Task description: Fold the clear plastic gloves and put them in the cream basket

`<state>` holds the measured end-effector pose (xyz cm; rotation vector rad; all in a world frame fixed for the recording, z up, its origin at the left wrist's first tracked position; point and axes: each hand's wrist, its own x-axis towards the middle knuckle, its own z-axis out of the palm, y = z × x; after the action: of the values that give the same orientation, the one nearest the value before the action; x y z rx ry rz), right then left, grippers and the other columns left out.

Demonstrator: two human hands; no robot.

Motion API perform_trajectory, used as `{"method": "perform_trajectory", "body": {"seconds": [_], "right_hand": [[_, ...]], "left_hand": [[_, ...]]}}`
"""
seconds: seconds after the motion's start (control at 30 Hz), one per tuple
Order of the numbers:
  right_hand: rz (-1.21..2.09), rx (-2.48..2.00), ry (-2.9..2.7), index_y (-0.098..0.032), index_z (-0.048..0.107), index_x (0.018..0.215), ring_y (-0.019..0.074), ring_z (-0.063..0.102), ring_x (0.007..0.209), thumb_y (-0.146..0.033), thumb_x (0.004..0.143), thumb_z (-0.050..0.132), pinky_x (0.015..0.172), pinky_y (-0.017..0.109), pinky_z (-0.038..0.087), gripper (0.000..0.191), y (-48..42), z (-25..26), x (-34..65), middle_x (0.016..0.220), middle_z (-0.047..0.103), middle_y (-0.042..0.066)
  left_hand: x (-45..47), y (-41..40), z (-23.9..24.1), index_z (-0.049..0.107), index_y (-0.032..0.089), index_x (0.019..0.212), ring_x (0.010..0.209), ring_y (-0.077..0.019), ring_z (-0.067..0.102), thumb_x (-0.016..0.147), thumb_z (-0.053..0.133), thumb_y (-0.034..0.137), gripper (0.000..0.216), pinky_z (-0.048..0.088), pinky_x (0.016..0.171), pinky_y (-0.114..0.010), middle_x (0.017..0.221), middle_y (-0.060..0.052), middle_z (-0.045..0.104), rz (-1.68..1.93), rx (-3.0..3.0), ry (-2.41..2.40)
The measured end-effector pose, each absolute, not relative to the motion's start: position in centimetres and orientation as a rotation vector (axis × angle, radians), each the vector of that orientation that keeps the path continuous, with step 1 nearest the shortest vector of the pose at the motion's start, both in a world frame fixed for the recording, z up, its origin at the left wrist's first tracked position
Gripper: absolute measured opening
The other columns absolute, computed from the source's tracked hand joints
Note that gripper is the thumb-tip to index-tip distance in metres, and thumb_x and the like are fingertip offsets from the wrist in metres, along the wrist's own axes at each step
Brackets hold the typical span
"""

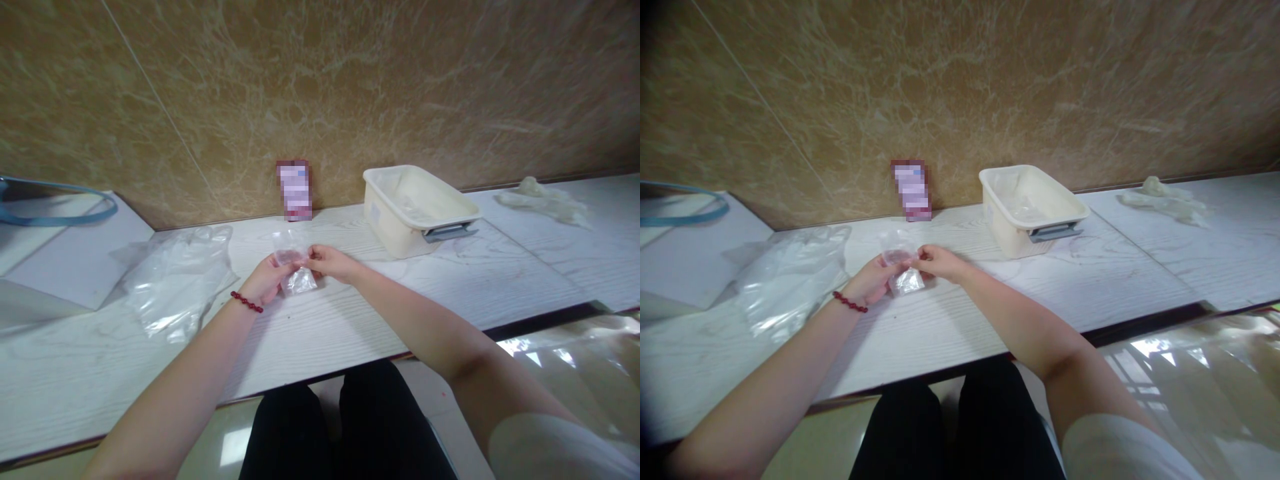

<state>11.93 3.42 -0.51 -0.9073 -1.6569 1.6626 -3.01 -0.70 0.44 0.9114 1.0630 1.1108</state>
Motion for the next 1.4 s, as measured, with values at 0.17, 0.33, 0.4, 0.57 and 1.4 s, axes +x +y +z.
{"method": "perform_trajectory", "body": {"seconds": [0.17,0.33,0.4,0.57,1.4], "right_hand": [[1.634,-0.885,-1.678,-0.016,0.046,0.068,0.0051,0.046,0.047,-0.029,0.061,0.065,0.042,0.017,0.038,0.024,3.4,-0.7,12.0,0.060,0.049,-0.005],[1.680,-0.864,-1.585,-0.018,0.043,0.071,0.0043,0.042,0.041,-0.029,0.067,0.058,0.039,0.016,0.034,0.020,4.0,-1.1,12.0,0.051,0.049,-0.007],[1.654,-0.868,-1.571,-0.019,0.042,0.073,0.0040,0.039,0.037,-0.031,0.068,0.057,0.036,0.015,0.029,0.020,4.2,-1.2,12.1,0.048,0.048,-0.008],[1.621,-0.886,-1.509,-0.020,0.042,0.079,0.0035,0.035,0.034,-0.029,0.067,0.057,0.034,0.013,0.024,0.021,4.6,-1.2,12.2,0.044,0.045,-0.011],[1.547,-0.908,-1.570,-0.017,0.047,0.070,0.0044,0.040,0.047,-0.027,0.057,0.062,0.042,0.016,0.031,0.022,4.4,-0.4,12.7,0.061,0.048,-0.006]], "left_hand": [[-2.9,-0.7,0.5,0.063,0.013,0.079,0.065,-0.0130,0.059,0.052,0.073,0.021,0.031,0.045,0.065,-0.025,0.073,-0.004,0.066,1.101,0.902,1.068],[-3.4,-0.5,0.7,0.062,0.013,0.089,0.064,-0.0117,0.060,0.061,0.067,0.017,0.029,0.047,0.063,-0.023,0.076,-0.005,0.066,1.122,0.808,1.040],[-3.8,-0.3,0.8,0.060,0.013,0.093,0.066,-0.0125,0.060,0.065,0.061,0.016,0.028,0.048,0.062,-0.023,0.078,-0.006,0.065,1.109,0.795,0.996],[-4.3,0.0,0.8,0.057,0.015,0.095,0.064,-0.0128,0.061,0.071,0.053,0.013,0.024,0.050,0.059,-0.024,0.075,-0.005,0.064,1.058,0.793,1.027],[-4.0,-0.3,0.1,0.049,0.014,0.076,0.055,-0.0065,0.054,0.050,0.071,0.016,0.034,0.043,0.055,-0.019,0.068,0.004,0.056,1.020,1.118,1.145]]}}
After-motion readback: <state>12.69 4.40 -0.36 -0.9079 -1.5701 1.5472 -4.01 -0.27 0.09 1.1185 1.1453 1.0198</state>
